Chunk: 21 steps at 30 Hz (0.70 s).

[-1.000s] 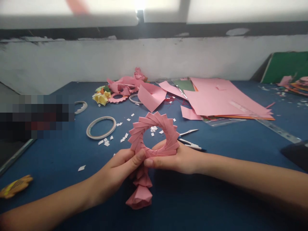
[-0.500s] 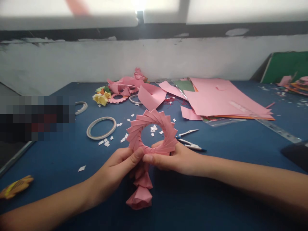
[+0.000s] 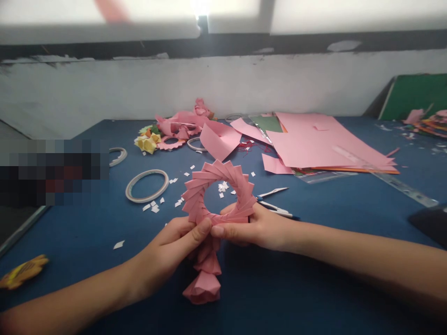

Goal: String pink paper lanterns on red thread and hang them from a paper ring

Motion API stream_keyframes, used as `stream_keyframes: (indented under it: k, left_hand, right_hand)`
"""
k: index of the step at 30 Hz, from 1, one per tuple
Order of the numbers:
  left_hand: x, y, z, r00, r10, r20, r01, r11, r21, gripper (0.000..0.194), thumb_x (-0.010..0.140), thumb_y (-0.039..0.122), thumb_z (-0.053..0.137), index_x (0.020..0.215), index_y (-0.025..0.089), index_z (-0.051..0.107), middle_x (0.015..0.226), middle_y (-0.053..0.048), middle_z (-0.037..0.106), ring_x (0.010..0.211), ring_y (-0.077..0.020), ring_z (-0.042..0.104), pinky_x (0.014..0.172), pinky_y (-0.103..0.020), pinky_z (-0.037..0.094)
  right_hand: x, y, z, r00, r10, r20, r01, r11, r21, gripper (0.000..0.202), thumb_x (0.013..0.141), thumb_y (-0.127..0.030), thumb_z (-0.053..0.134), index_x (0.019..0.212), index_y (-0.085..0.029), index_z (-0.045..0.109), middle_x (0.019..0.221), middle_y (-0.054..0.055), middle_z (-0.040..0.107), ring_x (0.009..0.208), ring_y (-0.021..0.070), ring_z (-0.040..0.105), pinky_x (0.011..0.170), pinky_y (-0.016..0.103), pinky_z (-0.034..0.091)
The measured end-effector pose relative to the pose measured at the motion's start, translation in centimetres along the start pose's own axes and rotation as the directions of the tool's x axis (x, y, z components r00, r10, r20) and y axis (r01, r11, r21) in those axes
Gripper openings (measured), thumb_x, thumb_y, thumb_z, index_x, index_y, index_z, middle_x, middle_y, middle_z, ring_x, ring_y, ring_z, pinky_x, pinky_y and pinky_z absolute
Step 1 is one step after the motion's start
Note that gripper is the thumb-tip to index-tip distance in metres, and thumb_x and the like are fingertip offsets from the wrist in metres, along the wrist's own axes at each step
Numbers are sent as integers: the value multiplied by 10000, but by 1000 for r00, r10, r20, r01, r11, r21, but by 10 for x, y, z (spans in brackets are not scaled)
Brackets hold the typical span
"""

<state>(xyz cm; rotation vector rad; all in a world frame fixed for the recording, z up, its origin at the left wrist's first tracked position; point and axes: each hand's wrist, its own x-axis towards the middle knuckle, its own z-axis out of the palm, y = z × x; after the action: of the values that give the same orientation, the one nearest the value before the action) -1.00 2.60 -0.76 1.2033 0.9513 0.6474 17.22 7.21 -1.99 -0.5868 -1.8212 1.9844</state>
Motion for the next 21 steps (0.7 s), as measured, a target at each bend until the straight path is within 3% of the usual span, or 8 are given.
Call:
stream_keyframes:
  k: [10,21]
  left_hand:
    - [0,2,1,999,-39,-16,38,999,-32,479,817,589,491,661,140,547,489,20,477,455,-85,419,457,-197,332]
    - [1,6,1,997,-70,-32,70,997,13,510,815,584,491,553,147,523,474,13,463,462,-87,422,462,-202,340]
  right_hand:
    - [2,1,3,1000,11,-5,-10,998,57,392,852,-418,600,614,-138,464,521,-76,305,461,37,259,404,198,182]
    - [0,6,-2,997,35,62,-41,994,100,330,859,-421,597,759,-107,586,536,-72,347,450,36,283,397,192,200]
